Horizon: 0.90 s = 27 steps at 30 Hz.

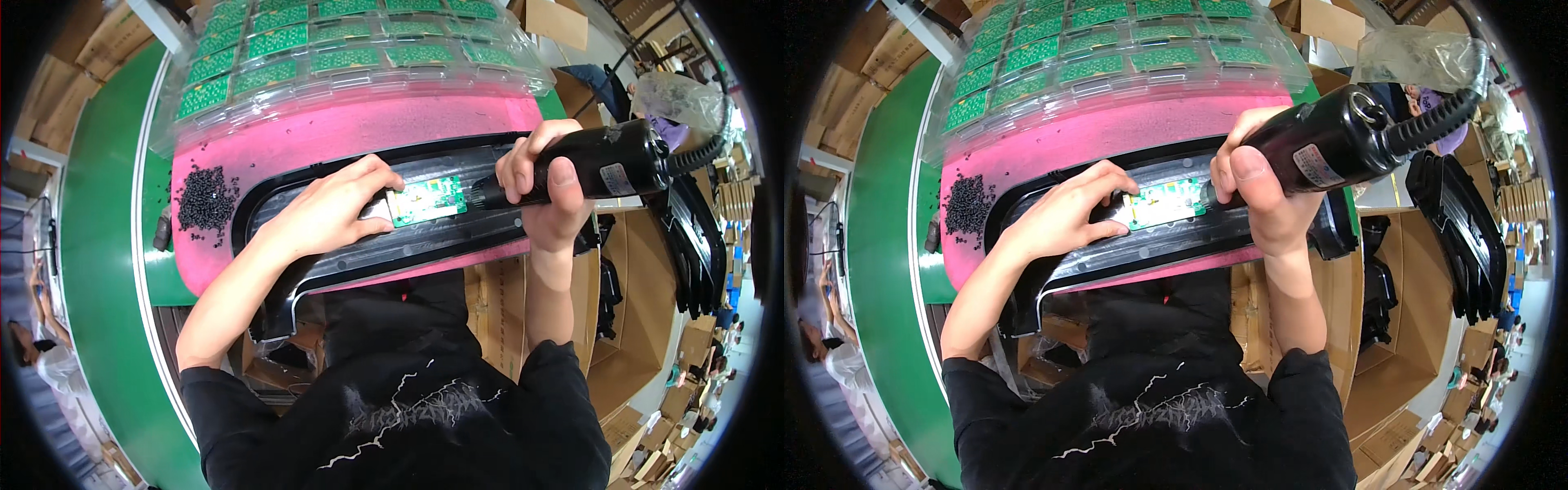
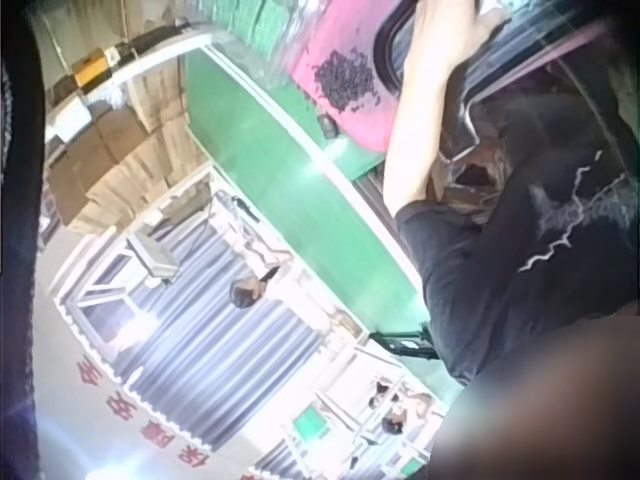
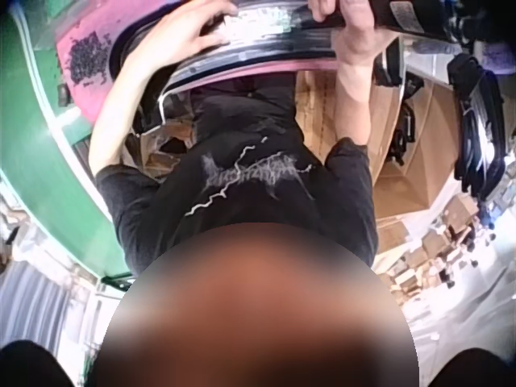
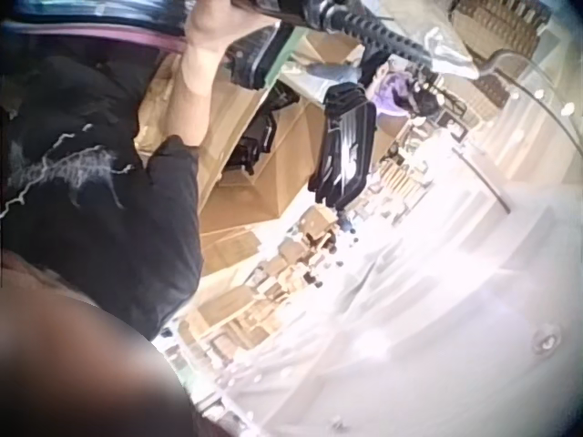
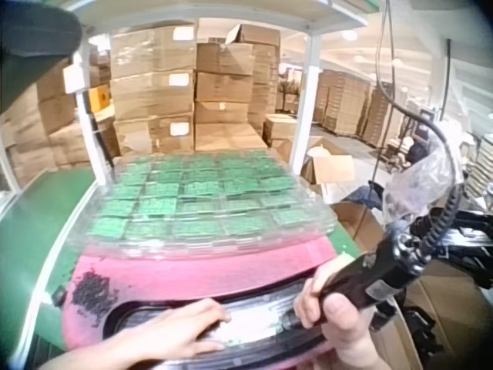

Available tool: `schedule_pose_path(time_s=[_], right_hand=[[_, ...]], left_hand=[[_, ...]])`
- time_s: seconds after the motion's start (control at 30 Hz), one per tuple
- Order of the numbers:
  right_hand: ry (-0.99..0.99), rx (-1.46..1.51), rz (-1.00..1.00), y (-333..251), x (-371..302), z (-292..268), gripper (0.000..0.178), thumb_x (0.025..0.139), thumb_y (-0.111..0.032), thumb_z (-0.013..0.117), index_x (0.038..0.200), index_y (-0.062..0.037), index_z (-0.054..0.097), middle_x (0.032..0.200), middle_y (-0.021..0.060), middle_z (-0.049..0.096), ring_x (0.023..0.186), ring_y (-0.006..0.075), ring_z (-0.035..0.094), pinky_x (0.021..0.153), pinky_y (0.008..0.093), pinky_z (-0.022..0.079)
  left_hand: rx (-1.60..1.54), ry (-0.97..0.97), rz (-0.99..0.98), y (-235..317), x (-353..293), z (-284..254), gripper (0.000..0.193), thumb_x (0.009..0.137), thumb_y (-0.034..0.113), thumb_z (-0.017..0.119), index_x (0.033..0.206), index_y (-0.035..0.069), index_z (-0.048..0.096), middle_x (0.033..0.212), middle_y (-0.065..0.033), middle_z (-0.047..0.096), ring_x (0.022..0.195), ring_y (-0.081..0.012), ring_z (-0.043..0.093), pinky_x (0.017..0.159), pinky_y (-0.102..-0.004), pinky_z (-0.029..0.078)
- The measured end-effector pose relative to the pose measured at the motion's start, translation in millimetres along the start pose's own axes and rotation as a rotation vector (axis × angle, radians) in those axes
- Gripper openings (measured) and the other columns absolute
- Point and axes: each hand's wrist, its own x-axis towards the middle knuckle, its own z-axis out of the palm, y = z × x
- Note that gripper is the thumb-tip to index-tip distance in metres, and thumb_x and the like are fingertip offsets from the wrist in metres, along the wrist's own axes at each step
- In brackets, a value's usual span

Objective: Assembling circuit boards into plastic housings using an electric screwdriver.

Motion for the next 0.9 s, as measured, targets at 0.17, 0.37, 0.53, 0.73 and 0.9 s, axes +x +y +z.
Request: schedule_pose_path(time_s=[0.17, 0.37, 0.53, 0.73, 0.9], right_hand=[[0.003, 0.058, 0.001, 11, -4, -3, 0.036, 0.088, -0.037, 0.062, 0.096, -0.0035, 0.049, 0.061, 0.0027, 0.048, 0.049, 0.0113, 0.043, 0.050, 0.0281, 0.038], [-0.071, 0.044, 0.040, 16, 4, -6, 0.037, 0.087, -0.037, 0.063, 0.091, -0.0036, 0.047, 0.060, 0.0029, 0.046, 0.048, 0.0110, 0.041, 0.048, 0.0270, 0.037], [-0.092, 0.069, 0.065, 23, 4, -5, 0.033, 0.086, -0.028, 0.068, 0.092, -0.0028, 0.048, 0.060, 0.0031, 0.046, 0.047, 0.0107, 0.041, 0.046, 0.0257, 0.036], [-0.090, 0.028, 0.037, 24, -2, 2, 0.032, 0.085, -0.024, 0.071, 0.096, -0.0019, 0.050, 0.061, 0.0037, 0.049, 0.049, 0.0109, 0.045, 0.047, 0.0250, 0.038], [-0.100, 0.121, 0.154, 15, 6, -6, 0.033, 0.085, -0.026, 0.070, 0.098, -0.0013, 0.053, 0.062, 0.0032, 0.049, 0.051, 0.0115, 0.046, 0.051, 0.0265, 0.041]], left_hand=[[0.014, -0.018, -0.023, -1, -2, 1, 0.045, 0.077, 0.011, 0.075, 0.117, 0.004, 0.056, 0.113, -0.0090, 0.055, 0.089, -0.0229, 0.059, 0.080, -0.0346, 0.050], [0.030, -0.037, -0.025, 1, 2, 1, 0.041, 0.081, 0.010, 0.071, 0.118, 0.005, 0.055, 0.114, -0.0096, 0.055, 0.091, -0.0243, 0.059, 0.081, -0.0352, 0.050], [0.026, -0.048, -0.049, 5, 0, -1, 0.041, 0.083, 0.011, 0.070, 0.120, 0.004, 0.054, 0.115, -0.0099, 0.054, 0.091, -0.0246, 0.059, 0.082, -0.0357, 0.049], [-0.046, -0.006, -0.077, 18, -2, -12, 0.034, 0.087, 0.014, 0.066, 0.117, 0.002, 0.054, 0.110, -0.0145, 0.057, 0.085, -0.0261, 0.062, 0.078, -0.0372, 0.051], [0.027, 0.161, -0.049, 45, -13, -43, 0.023, 0.087, 0.014, 0.065, 0.104, -0.001, 0.060, 0.093, -0.0159, 0.066, 0.082, -0.0276, 0.066, 0.072, -0.0362, 0.052]])
